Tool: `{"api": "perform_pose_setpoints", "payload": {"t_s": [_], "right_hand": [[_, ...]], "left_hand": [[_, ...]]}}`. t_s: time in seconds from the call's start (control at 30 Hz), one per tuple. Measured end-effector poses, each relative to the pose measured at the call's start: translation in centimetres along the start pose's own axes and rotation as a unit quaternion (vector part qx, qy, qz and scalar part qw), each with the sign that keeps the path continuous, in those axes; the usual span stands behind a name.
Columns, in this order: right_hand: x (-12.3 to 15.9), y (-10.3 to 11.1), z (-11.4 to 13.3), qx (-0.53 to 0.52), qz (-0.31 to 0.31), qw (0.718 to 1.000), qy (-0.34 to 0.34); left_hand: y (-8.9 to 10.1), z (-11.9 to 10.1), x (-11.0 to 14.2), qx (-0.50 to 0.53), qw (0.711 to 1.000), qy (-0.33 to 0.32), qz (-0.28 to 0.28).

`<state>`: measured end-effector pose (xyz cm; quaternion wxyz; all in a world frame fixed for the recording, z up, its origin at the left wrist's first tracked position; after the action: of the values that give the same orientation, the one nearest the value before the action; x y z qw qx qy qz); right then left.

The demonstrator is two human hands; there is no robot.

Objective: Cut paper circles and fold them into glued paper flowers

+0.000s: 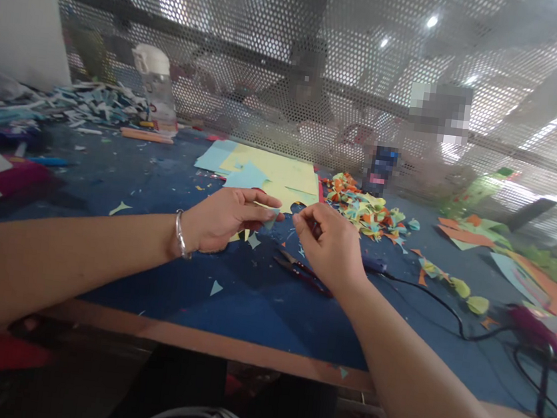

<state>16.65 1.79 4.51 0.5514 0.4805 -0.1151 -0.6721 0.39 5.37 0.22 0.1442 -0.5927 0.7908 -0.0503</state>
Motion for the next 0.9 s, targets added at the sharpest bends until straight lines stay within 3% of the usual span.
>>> {"api": "perform_pose_setpoints", "payload": {"t_s": [0.43, 0.77, 0.9], "right_hand": [[1.8, -0.6, 3.3, 0.066, 0.000, 0.982, 0.175], [2.0, -0.8, 3.4, 0.045, 0.012, 0.980, 0.194], [1.7, -0.8, 3.1, 0.042, 0.006, 0.986, 0.163]], "left_hand": [[-0.7, 0.3, 0.3, 0.094, 0.994, 0.040, -0.034], [-1.0, 0.7, 0.7, 0.104, 0.993, 0.049, -0.039], [-1.2, 0.8, 0.8, 0.094, 0.994, 0.060, -0.020]]}}
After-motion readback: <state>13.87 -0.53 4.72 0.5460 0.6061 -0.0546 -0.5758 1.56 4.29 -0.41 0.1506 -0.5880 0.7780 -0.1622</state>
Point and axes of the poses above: each hand's wrist, its own x-axis away from the middle knuckle, its own y-axis out of the back of the hand, z = x × y, the point moved 7 cm from there along -x, towards the middle knuckle, and after that the axes turned 12 degrees about -y, right-handed, at the moved point
